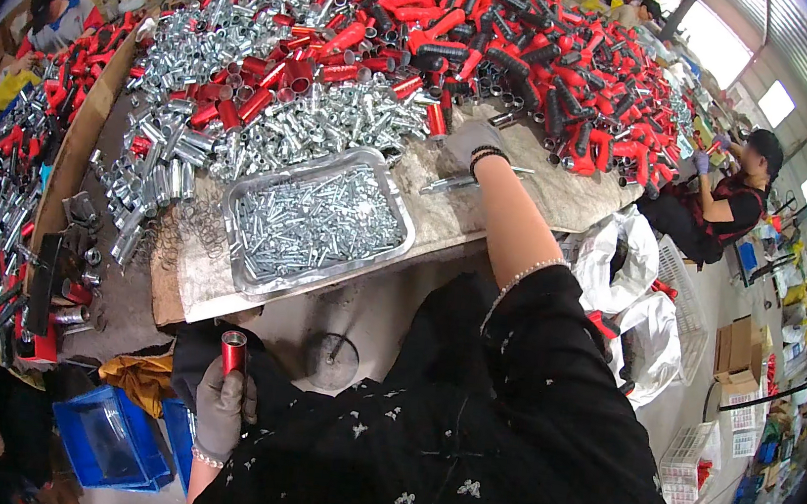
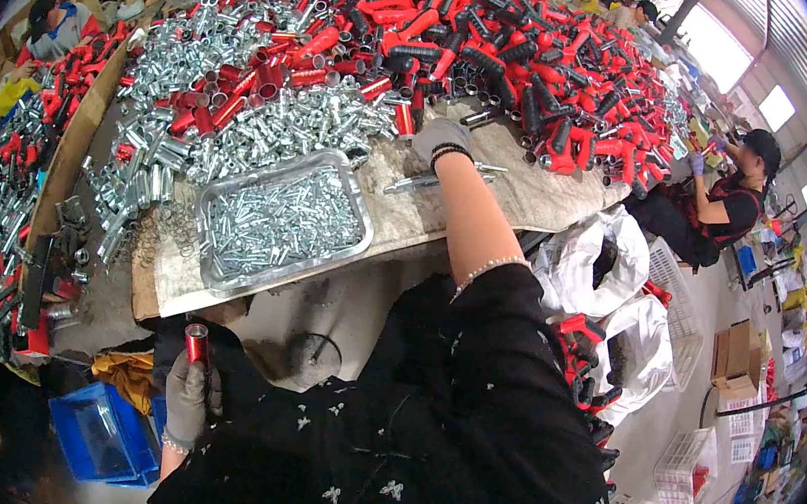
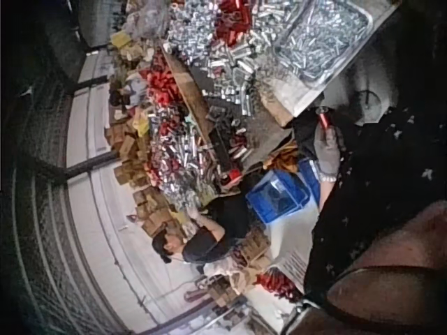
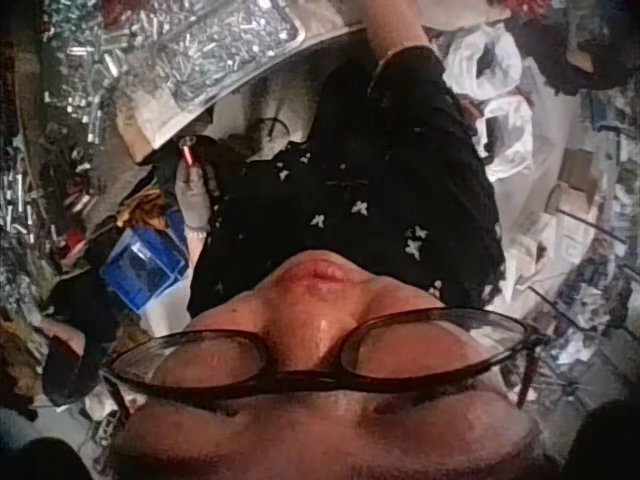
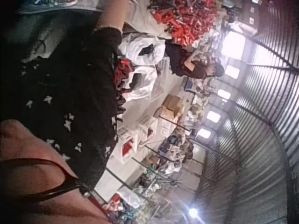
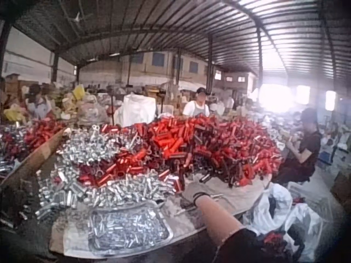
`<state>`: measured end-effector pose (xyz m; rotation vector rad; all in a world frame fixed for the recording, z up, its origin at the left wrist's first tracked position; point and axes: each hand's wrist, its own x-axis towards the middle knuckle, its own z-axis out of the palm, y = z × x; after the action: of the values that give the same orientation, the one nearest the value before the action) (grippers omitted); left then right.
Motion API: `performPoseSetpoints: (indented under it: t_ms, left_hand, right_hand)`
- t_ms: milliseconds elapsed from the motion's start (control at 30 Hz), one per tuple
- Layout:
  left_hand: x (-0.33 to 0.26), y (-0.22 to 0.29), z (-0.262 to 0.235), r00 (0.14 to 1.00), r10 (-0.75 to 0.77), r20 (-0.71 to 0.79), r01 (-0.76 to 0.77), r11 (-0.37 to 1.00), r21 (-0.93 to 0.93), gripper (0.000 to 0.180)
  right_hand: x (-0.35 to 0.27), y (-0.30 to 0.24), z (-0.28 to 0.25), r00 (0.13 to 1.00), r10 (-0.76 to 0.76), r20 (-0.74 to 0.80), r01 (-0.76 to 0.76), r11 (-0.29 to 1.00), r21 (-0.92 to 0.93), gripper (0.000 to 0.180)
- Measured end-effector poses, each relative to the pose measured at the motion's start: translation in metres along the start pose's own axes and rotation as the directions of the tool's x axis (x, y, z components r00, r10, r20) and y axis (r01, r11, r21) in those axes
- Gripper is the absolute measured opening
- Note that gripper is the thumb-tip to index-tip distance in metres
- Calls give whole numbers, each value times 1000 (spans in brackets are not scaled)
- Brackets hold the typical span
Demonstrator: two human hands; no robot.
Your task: The person assembles tools by inserting springs and metal rods into metal cylinders, attaching handles by hand, and placing the completed tools into a crate.
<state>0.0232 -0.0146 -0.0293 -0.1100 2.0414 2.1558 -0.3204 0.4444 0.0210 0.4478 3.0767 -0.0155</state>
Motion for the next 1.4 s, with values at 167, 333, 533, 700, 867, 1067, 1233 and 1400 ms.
performPoseSetpoints:
  t_ms: [167, 333, 533, 700, 867, 1067, 1233, 1400]
  left_hand:
    - [5, -1, -1, 998, 35, 57, -36, 999, 22, 53]
    - [7, -8, 6, 996, -27, 81, 26, 1000, 9, 50]
    - [11, -4, 21, 987, -30, 160, 29, 1000, 6, 44]
    - [7, -4, 24, 987, -8, 159, -3, 998, 66, 44]
    - [12, 8, 33, 997, -53, 56, 44, 987, 158, 38]
    - [17, 25, 33, 950, 241, 198, -301, 872, 387, 35]
    - [9, 28, 34, 900, 198, 388, -374, 808, 456, 46]
    - [10, 13, 27, 881, 184, 435, -418, 732, 538, 52]
  right_hand:
    - [-25, 32, -8, 959, 132, -249, -34, 931, 364, 37]
    - [-72, 40, -17, 961, 70, -266, 115, 776, 620, 38]
    - [-90, 53, 0, 963, 44, -264, 155, 715, 682, 33]
    - [-114, 39, 3, 907, -39, -420, 359, 594, 720, 26]
    - [-176, 0, -34, 911, -225, -344, 386, 180, 905, 17]
    - [-282, -73, -51, 260, -878, -401, 892, 59, 449, 17]
    - [-296, -74, -48, 309, -905, -293, 838, 114, 534, 15]
    - [-315, -78, -31, 344, -925, -160, 815, 209, 540, 19]
